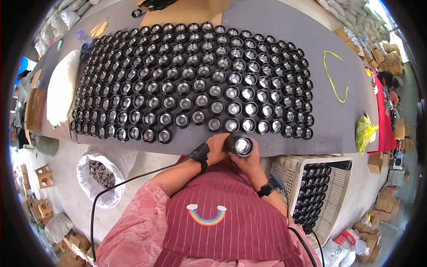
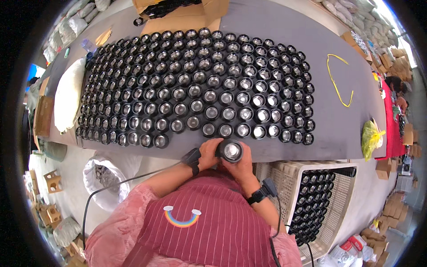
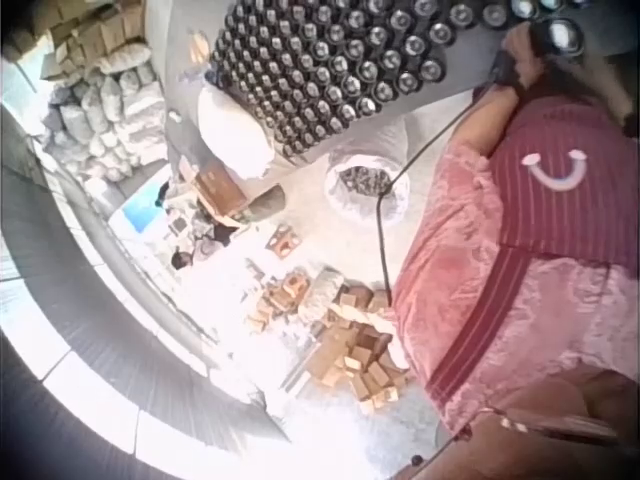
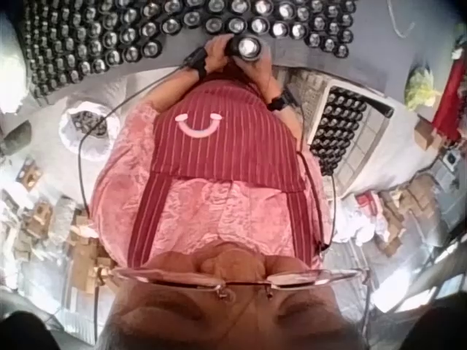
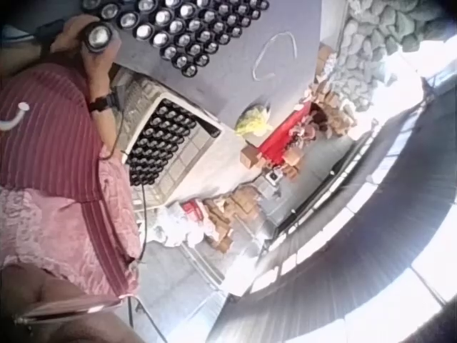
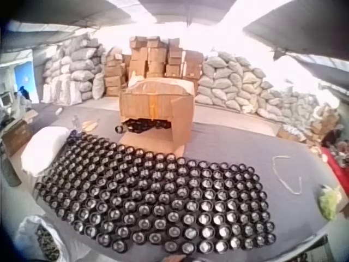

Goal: The recorder is sorting optical lenses on a table and placing them into a plastic crate.

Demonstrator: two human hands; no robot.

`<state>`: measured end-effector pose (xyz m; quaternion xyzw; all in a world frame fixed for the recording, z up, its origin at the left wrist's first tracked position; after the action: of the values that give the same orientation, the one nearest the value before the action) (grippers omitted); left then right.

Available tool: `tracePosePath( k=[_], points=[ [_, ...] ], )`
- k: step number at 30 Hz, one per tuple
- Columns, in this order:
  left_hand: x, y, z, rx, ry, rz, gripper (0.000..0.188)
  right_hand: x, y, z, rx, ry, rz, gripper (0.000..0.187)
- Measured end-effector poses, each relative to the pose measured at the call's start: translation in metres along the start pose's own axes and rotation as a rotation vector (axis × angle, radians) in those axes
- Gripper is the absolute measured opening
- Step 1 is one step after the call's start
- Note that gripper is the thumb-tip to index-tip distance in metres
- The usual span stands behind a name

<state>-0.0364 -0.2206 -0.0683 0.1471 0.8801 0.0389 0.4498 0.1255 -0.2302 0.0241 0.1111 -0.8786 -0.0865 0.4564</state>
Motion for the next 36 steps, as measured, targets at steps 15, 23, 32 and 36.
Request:
tracePosePath(
  k=[15,23,32,36],
  points=[
    [-0.011,-0.005,-0.024,0.134,-0.017,-0.088,0.076,-0.098,0.090,-0.048,-0.132,-0.624,0.053,0.028],
    [-0.014,-0.010,-0.026,0.122,-0.029,-0.133,0.075,-0.097,0.092,-0.058,-0.132,-0.567,0.071,0.016],
    [-0.010,-0.013,-0.004,0.056,-0.031,-0.091,0.079,-0.071,0.062,-0.086,-0.233,-0.277,0.158,0.017],
    [-0.006,-0.013,-0.010,0.016,-0.026,-0.077,0.078,0.049,0.052,-0.087,-0.004,-0.177,-0.141,0.019]
  ],
)
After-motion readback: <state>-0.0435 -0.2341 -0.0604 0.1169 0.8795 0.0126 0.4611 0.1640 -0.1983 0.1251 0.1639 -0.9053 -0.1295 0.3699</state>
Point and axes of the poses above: each hand's wrist, its own y-axis towards the middle knuckle, its own z-axis out of the palm, x = y × z, the point moved 2 cm from there along y, towards the middle knuckle
